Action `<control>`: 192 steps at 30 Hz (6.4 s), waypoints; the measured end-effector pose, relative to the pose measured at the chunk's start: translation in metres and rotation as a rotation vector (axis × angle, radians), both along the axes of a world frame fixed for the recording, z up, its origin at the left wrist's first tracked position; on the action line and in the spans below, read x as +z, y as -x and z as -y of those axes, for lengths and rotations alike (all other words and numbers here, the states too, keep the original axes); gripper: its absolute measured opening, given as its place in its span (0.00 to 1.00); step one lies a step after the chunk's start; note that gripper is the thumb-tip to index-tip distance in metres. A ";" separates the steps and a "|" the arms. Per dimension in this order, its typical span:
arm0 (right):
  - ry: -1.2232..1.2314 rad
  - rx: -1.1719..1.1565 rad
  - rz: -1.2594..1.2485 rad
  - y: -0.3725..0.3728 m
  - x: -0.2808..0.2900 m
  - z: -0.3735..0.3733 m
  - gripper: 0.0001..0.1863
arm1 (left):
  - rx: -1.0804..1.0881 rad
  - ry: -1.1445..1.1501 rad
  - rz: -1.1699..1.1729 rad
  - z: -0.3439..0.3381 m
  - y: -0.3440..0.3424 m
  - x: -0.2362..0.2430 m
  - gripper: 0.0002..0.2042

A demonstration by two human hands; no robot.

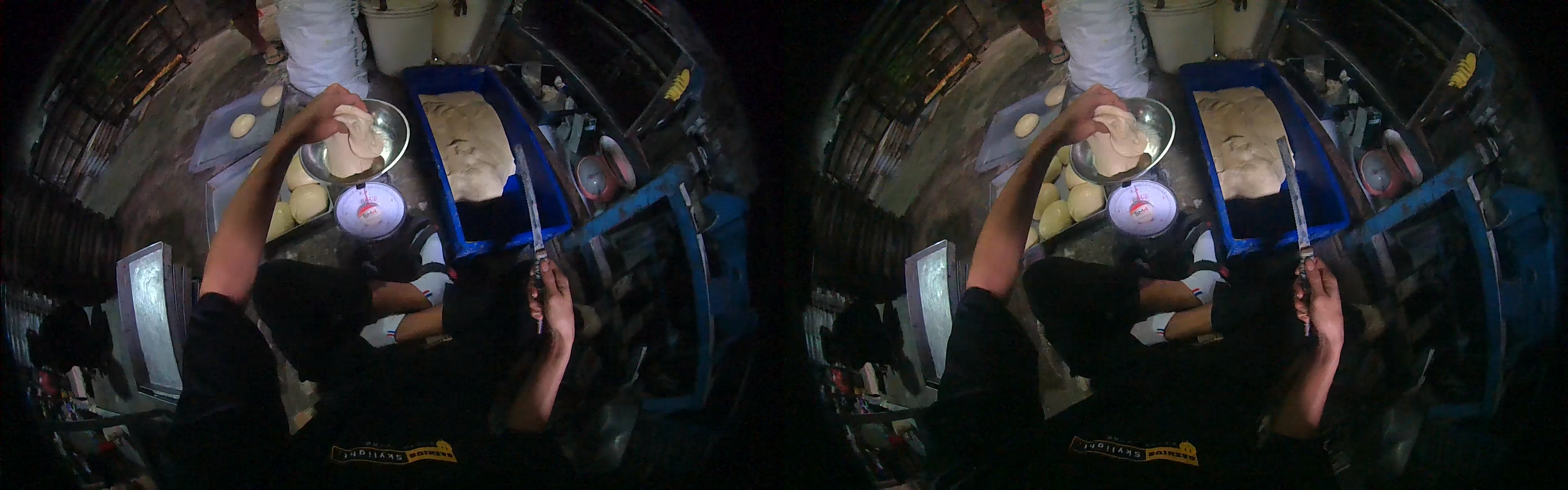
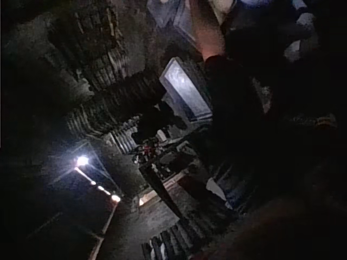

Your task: The person cuts sections of dough from a large container using a knife, weighs them on a scale, and then rounds the dough portions by hand before placing them onto a metal tray.

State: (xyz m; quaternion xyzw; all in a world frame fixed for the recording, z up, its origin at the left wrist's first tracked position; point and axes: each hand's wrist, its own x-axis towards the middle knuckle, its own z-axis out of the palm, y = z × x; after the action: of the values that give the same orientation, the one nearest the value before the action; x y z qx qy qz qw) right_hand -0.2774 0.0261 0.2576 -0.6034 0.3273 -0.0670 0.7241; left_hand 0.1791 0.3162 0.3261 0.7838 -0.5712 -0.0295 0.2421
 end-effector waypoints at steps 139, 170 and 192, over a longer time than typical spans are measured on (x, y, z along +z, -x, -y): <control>0.683 0.464 0.457 -0.104 -0.070 -0.119 0.40 | 0.345 1.095 -2.360 -0.033 0.302 -0.122 0.27; -0.162 0.396 0.114 -0.077 -0.063 -0.091 0.25 | 0.350 0.783 -2.286 0.010 0.335 -0.138 0.27; 1.030 1.213 -0.370 -0.165 -0.067 0.003 0.45 | 0.482 1.147 -2.244 -0.044 0.313 -0.182 0.27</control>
State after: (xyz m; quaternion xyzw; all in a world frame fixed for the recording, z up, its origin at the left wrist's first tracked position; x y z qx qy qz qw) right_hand -0.1125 0.0229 0.1901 -0.9340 -0.0139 0.2951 0.2007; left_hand -0.1335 0.3601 0.1445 0.1969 0.1693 -0.3774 0.8889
